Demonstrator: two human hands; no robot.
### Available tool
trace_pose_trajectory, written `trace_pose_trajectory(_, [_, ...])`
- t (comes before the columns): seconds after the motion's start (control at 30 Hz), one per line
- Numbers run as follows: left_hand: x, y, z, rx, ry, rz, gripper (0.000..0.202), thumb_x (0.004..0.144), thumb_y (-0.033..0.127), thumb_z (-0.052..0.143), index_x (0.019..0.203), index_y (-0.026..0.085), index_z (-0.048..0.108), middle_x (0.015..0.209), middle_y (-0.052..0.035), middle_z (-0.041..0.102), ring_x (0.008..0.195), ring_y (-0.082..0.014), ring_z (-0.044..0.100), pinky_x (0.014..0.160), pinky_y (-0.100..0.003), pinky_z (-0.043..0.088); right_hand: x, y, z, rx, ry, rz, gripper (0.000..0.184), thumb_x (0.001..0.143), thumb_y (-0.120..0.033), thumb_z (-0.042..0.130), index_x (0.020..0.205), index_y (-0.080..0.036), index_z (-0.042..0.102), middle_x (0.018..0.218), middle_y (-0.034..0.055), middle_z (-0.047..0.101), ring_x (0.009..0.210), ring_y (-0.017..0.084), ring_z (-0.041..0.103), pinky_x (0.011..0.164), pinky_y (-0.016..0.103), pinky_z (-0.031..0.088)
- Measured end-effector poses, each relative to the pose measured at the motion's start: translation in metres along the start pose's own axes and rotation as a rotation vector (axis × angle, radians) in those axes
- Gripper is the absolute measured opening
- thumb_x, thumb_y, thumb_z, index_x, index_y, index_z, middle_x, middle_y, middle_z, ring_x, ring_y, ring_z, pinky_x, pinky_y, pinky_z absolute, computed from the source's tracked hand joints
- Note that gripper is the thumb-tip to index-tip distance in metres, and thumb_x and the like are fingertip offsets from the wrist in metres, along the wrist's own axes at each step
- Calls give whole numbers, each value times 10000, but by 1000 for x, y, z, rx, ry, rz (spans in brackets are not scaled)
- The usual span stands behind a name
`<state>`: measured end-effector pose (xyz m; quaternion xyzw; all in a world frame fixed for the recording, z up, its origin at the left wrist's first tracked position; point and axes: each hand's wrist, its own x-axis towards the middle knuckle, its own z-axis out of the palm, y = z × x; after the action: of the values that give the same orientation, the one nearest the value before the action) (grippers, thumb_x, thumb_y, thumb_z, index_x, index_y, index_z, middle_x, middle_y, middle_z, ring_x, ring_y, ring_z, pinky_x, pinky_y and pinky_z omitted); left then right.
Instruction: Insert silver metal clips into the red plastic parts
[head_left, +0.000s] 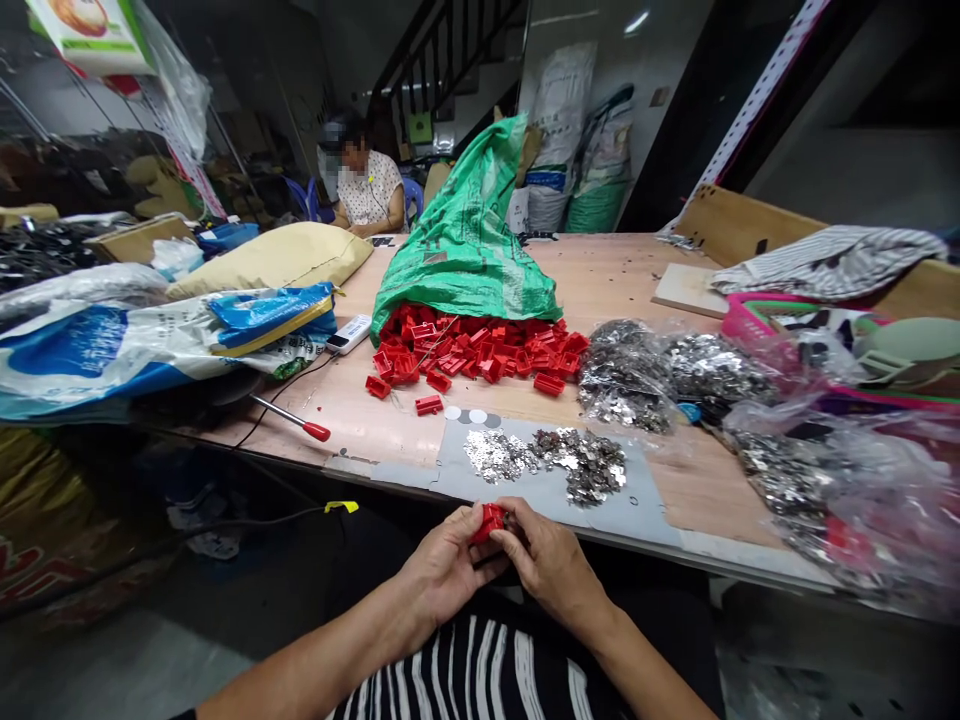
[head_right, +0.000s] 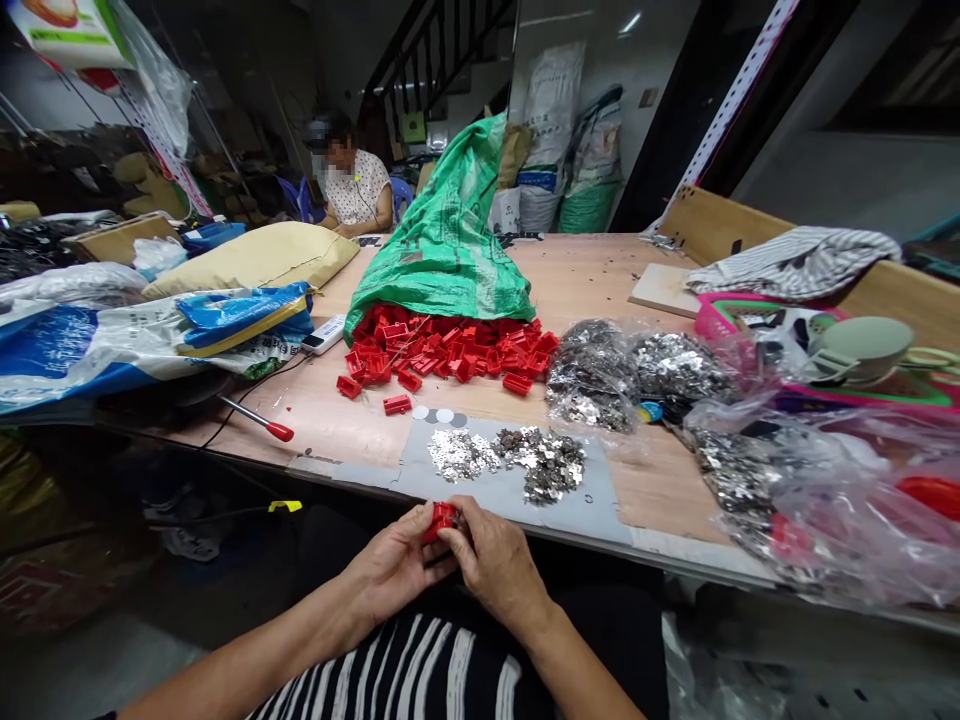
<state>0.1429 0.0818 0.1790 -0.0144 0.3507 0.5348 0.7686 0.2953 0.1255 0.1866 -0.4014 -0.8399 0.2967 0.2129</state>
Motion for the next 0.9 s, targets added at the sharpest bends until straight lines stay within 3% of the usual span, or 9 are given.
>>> trace_pose_trajectory(0.1, [11, -4, -16, 66, 67, -46, 158, 765, 255, 727, 805, 162, 607, 774, -35, 703, 673, -138, 656, 757, -301, 504, -4, 9, 7, -12, -31, 33, 241, 914, -292, 491, 1149, -246, 519, 897, 22, 693, 808, 187, 665, 709, 284, 476])
trace_pose_trajectory(0.2, [31, -6, -38, 145, 262, -146, 154, 805, 275, 675, 808, 133, 617, 714, -54, 687, 608, -145, 638, 722, -315, 511, -8, 14, 10, -5, -51, 66, 311, 902, -287, 515, 1212, -258, 504, 861, 8, 686, 778, 180, 664, 697, 282, 481])
trace_pose_trajectory(0.27, [46, -6, -52, 159, 313, -170, 90, 826, 189, 620, 791, 106, 617, 687, -65, 672, 614, -156, 641, 725, -322, 509, -10, 15, 9, -5, -63, 73, 281, 908, -310, 514, 1184, -267, 531, 847, 4, 685, 771, 180, 663, 687, 278, 480])
trace_pose_trajectory(0.4, [69, -6, -75, 143, 292, -123, 33, 799, 96, 612, 821, 93, 637, 786, -77, 687, 729, -155, 654, 794, -292, 490, -13, 14, 5, 4, -70, 73, 216, 917, -320, 500, 1116, -278, 573, 884, 6, 696, 793, 181, 666, 695, 272, 479])
trace_pose_trajectory(0.63, [83, -14, -104, 113, 219, -68, 165, 725, 186, 730, 846, 118, 639, 835, -76, 668, 893, -227, 645, 855, -338, 461, -14, 17, 6, 10, -63, 97, 209, 913, -316, 502, 1099, -282, 590, 915, 3, 705, 815, 180, 670, 719, 276, 492])
trace_pose_trajectory(0.77, [87, -19, -111, 115, 204, -49, 171, 719, 196, 740, 832, 136, 626, 787, -57, 652, 895, -233, 650, 845, -347, 466, -12, 16, 7, 24, -76, 82, 195, 912, -308, 499, 1070, -282, 610, 965, 12, 712, 857, 190, 674, 752, 289, 501])
trace_pose_trajectory(0.9, [87, -21, -110, 130, 169, -36, 306, 715, 270, 758, 973, 159, 635, 833, -69, 671, 911, -261, 655, 830, -390, 474, -5, 10, 1, 34, -84, 60, 198, 915, -317, 492, 1055, -277, 626, 992, 24, 715, 895, 200, 673, 770, 293, 505])
